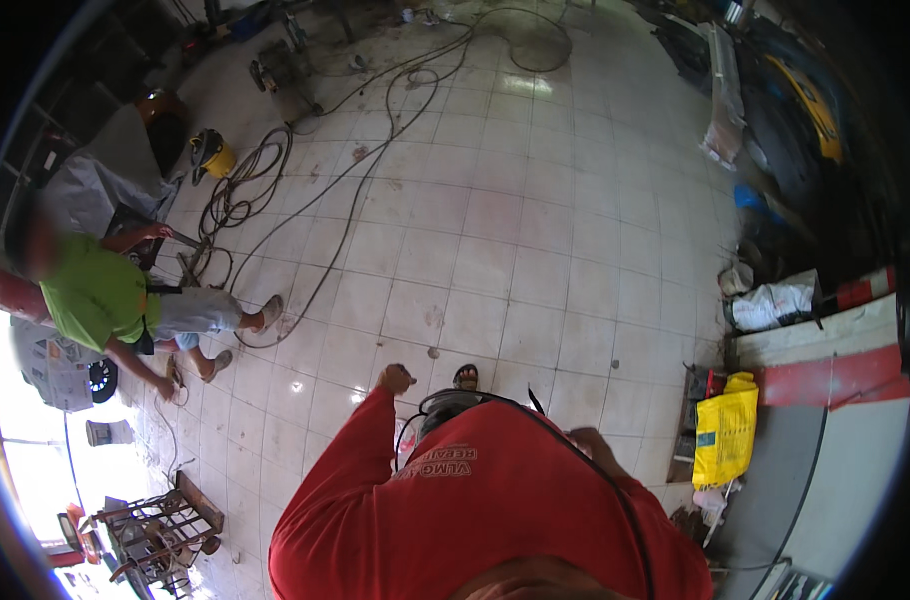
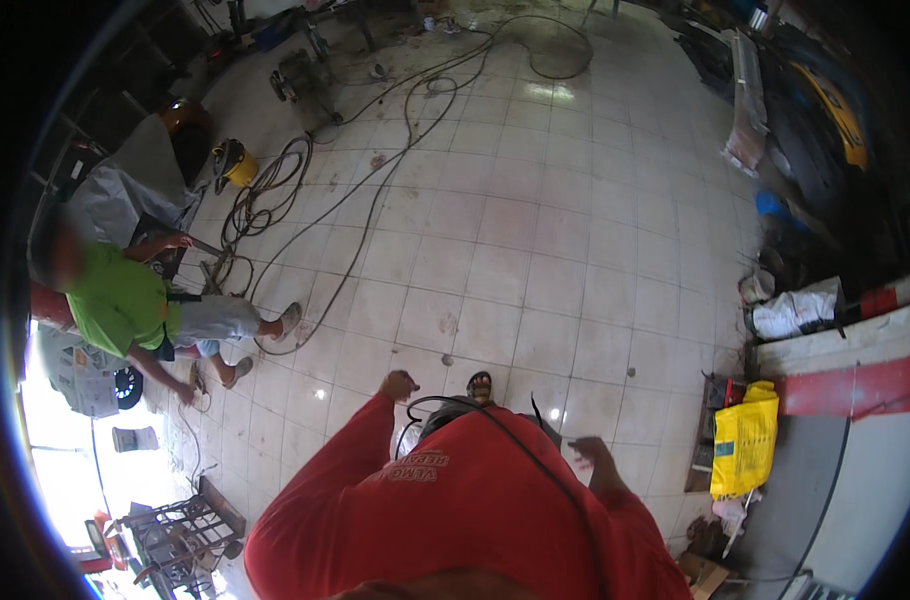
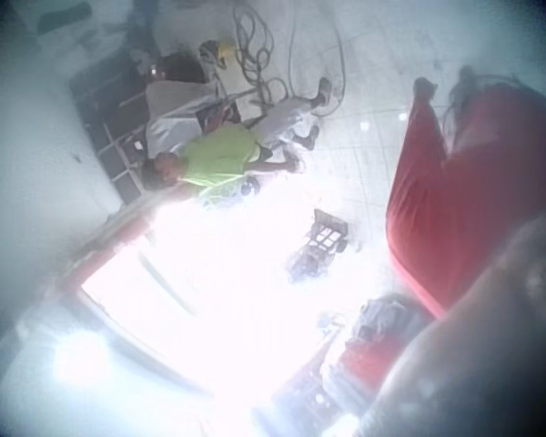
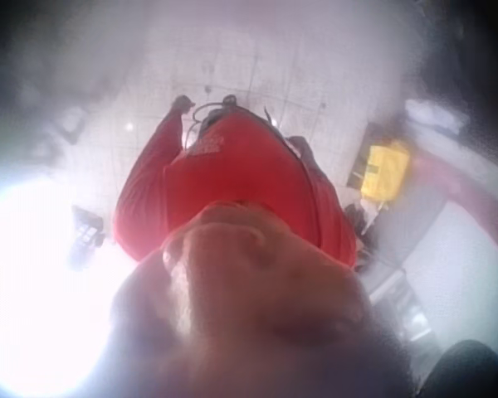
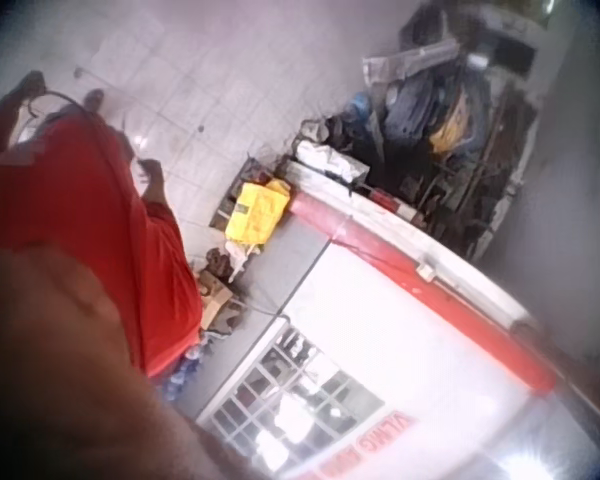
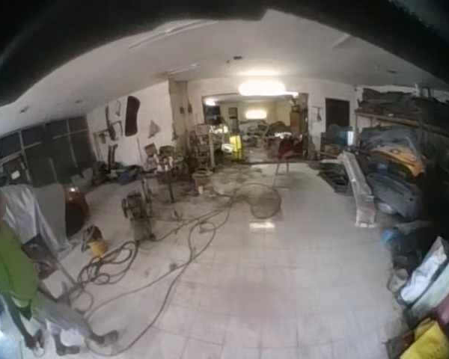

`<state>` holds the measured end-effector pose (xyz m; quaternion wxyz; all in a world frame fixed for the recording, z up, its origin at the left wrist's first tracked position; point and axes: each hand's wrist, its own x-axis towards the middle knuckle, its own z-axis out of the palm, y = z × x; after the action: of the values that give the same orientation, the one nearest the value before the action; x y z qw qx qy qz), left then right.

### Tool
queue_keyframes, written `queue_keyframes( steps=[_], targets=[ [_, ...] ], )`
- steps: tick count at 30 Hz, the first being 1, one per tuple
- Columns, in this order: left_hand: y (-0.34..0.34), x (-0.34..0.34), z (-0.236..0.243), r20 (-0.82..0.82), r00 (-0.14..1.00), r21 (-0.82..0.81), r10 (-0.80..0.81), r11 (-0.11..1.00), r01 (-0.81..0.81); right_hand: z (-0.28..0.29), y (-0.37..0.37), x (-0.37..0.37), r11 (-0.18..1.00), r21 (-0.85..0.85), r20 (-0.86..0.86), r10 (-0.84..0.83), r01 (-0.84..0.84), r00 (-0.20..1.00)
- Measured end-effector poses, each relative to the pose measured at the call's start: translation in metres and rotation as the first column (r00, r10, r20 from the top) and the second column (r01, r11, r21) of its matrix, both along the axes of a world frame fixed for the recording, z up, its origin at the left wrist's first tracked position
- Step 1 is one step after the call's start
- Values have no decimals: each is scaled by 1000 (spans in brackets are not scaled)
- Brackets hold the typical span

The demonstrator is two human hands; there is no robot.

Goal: The person sands a red car hood using a sanding block and cloth, wiping the surface repeatedly. They walk to a storage area to select a new sanding sheet, return to the hood, and continue sanding.

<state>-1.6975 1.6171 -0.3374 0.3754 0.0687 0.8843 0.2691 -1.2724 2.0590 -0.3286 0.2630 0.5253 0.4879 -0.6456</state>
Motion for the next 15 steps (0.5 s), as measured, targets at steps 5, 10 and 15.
queue_keyframes(
  steps=[5,10,15],
  targets=[
    [95,-138,56,-159,980,-37,-121,992,117,-38,15,-31,980,-117,250,-128,161,960],
    [164,-206,50,-137,989,168,55,985,-31,-5,72,-124,972,-49,162,-219,230,962],
    [151,-214,-18,-190,958,-56,-213,977,206,6,159,-236,987,-16,106,-159,162,982]
  ],
)
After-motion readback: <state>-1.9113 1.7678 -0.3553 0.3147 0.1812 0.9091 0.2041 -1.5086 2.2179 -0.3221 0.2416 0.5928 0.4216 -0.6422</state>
